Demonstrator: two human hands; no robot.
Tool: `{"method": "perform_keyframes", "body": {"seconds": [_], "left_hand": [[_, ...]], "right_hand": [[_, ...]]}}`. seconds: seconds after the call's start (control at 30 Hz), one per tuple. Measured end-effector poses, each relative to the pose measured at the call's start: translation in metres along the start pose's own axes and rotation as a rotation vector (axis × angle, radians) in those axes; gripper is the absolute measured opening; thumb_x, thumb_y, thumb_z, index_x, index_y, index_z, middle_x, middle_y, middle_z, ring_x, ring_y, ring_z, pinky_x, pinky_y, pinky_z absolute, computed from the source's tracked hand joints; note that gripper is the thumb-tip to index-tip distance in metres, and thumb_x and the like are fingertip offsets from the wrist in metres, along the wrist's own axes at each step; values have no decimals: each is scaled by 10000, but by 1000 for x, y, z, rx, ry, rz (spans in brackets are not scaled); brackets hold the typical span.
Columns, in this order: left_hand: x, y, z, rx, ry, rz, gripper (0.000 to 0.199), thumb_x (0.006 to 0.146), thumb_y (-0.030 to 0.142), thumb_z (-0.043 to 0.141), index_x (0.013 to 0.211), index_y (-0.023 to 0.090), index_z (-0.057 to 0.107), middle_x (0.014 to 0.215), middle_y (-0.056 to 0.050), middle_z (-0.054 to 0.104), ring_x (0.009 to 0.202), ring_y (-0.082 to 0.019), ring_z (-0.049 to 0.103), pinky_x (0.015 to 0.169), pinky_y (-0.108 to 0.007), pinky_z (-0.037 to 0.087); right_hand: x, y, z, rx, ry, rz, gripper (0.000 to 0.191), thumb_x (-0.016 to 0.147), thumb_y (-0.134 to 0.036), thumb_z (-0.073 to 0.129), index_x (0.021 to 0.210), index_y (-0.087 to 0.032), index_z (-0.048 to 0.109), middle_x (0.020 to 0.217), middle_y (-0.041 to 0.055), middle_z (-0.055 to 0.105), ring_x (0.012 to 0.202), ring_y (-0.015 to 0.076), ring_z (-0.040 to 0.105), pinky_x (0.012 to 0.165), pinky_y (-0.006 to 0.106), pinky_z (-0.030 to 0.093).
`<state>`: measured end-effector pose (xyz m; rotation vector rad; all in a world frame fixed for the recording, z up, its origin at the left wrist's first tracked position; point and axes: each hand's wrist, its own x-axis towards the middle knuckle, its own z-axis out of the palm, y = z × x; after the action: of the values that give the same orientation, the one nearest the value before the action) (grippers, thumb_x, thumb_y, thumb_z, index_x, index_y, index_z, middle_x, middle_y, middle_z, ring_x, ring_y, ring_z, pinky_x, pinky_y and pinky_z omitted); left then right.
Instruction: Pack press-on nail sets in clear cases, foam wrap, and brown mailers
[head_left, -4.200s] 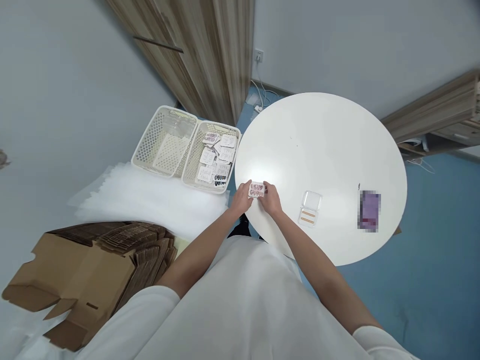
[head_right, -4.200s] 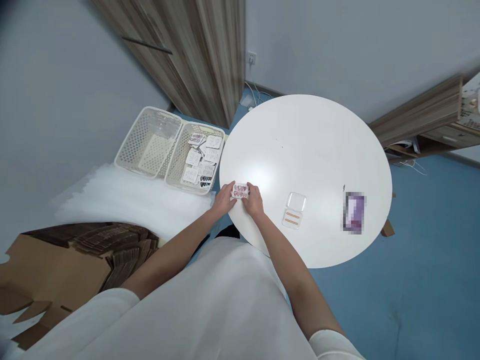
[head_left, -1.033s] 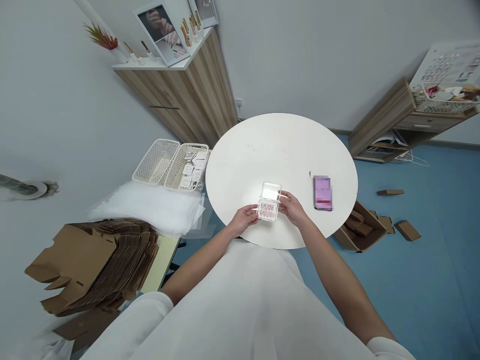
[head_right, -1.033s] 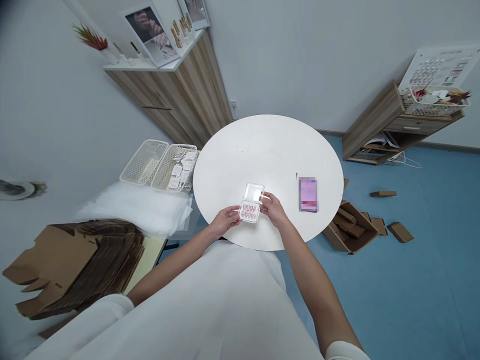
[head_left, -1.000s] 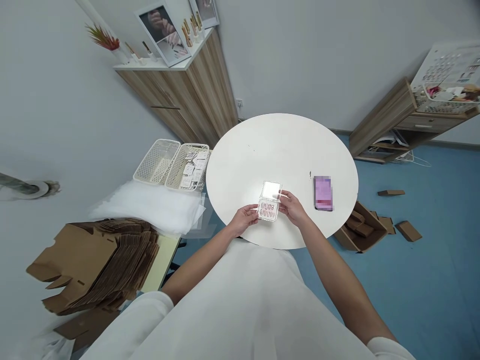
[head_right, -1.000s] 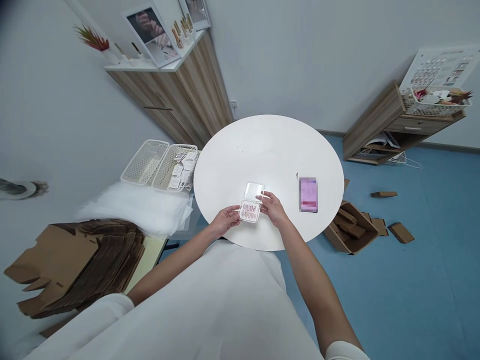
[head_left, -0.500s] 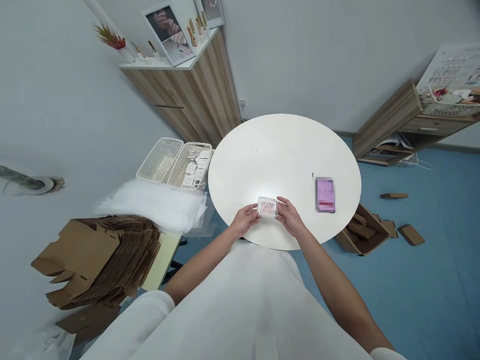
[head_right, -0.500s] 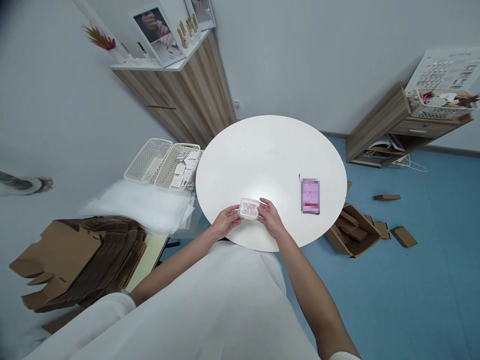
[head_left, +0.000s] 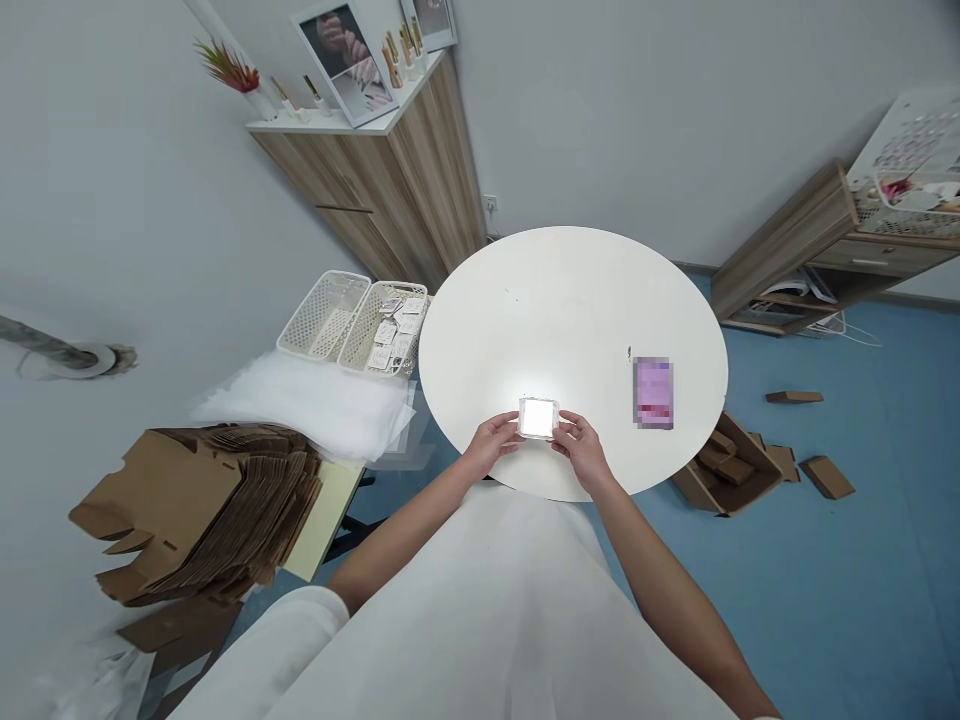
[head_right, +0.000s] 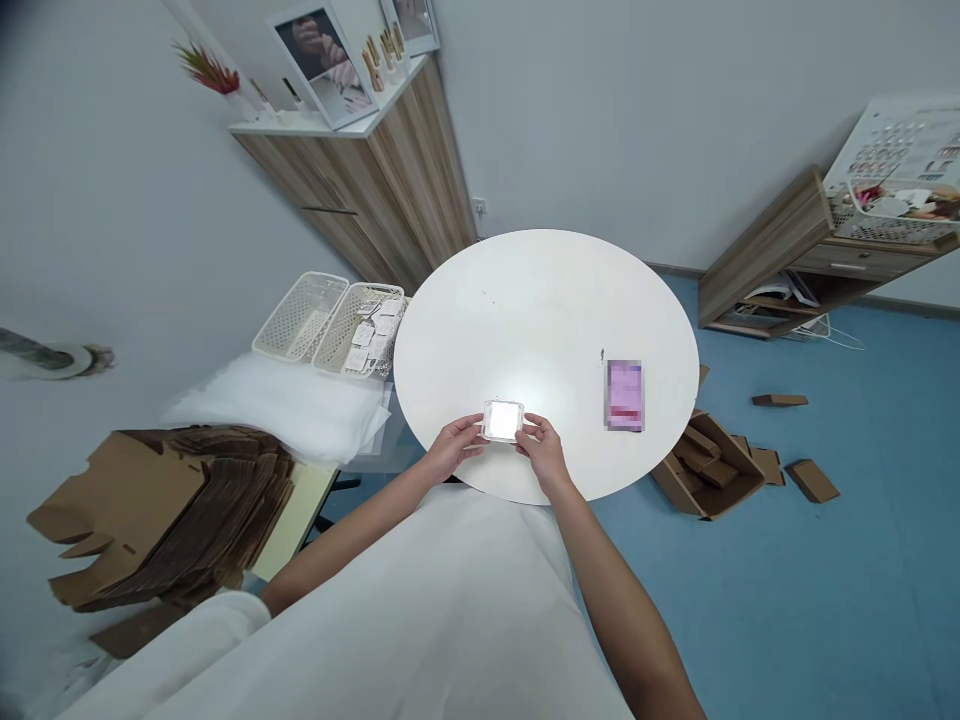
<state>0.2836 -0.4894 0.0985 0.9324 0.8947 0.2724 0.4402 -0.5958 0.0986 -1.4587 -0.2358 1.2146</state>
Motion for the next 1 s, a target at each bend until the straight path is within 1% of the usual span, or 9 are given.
{"method": "perform_keyframes", "body": {"seconds": [0.1, 0.17, 0.23, 0.33, 0.53, 0.63, 0.73, 0.87, 1.0], "left_hand": [[0, -2, 0, 178, 36, 45, 473, 706, 357, 639, 1136, 197, 522, 923, -72, 626, 825, -165, 611, 778, -335, 435], [1, -3, 1, 231, 45, 84, 507, 689, 331, 659, 1146, 178, 503, 867, -64, 627, 806, -162, 611, 785, -335, 431], [1, -4, 2, 243, 54, 113, 512, 681, 310, 666, 1141, 165, 494, 826, -52, 623, 788, -154, 610, 794, -331, 429], [3, -6, 3, 255, 64, 118, 492, 669, 295, 676, 1108, 160, 501, 789, -39, 620, 765, -144, 608, 792, -323, 428], [6, -8, 3, 273, 91, 81, 464, 644, 286, 693, 1048, 170, 497, 691, -3, 609, 662, -115, 578, 698, -281, 426], [7, -11, 4, 290, 127, 65, 470, 647, 293, 688, 1057, 179, 490, 693, -1, 610, 663, -114, 569, 680, -269, 413], [7, -14, 5, 282, 144, 81, 460, 662, 288, 671, 1067, 179, 485, 728, -12, 611, 688, -120, 566, 690, -272, 410], [8, -17, 7, 293, 146, 119, 424, 686, 259, 636, 1073, 172, 486, 743, -7, 589, 662, -107, 543, 673, -264, 409], [14, -18, 12, 378, 121, 157, 393, 683, 237, 629, 1054, 173, 513, 758, -3, 566, 677, -103, 520, 702, -269, 413]], "right_hand": [[-2, -2, -1, -42, 14, 2, 446, 606, -346, 672, 1013, -237, 527, 940, 32, 614, 835, 166, 586, 746, 334, 481], [-4, -3, -1, -41, 4, -5, 428, 609, -351, 669, 999, -237, 535, 923, 28, 615, 842, 165, 580, 749, 329, 474], [-6, -3, -1, -26, -9, -20, 412, 616, -362, 663, 988, -238, 539, 912, 25, 614, 839, 162, 579, 746, 325, 473], [-6, -3, 0, -22, -4, -26, 398, 610, -366, 665, 965, -234, 542, 890, 22, 614, 827, 159, 578, 737, 322, 474], [3, 4, 1, -56, 63, 12, 422, 553, -333, 701, 918, -218, 523, 799, 5, 604, 732, 145, 577, 683, 317, 477], [7, 8, 0, -61, 80, 20, 429, 555, -333, 700, 922, -218, 512, 774, -5, 590, 697, 136, 572, 674, 316, 477], [8, 11, 0, -71, 71, 10, 419, 565, -338, 691, 922, -221, 508, 792, -1, 590, 696, 135, 572, 676, 315, 473], [8, 11, 2, -91, 70, -4, 412, 571, -351, 677, 922, -221, 506, 795, 4, 591, 679, 139, 567, 653, 315, 469], [3, 10, -2, -93, 105, -5, 419, 573, -346, 671, 937, -224, 504, 776, -10, 565, 659, 131, 554, 649, 315, 465]]}}
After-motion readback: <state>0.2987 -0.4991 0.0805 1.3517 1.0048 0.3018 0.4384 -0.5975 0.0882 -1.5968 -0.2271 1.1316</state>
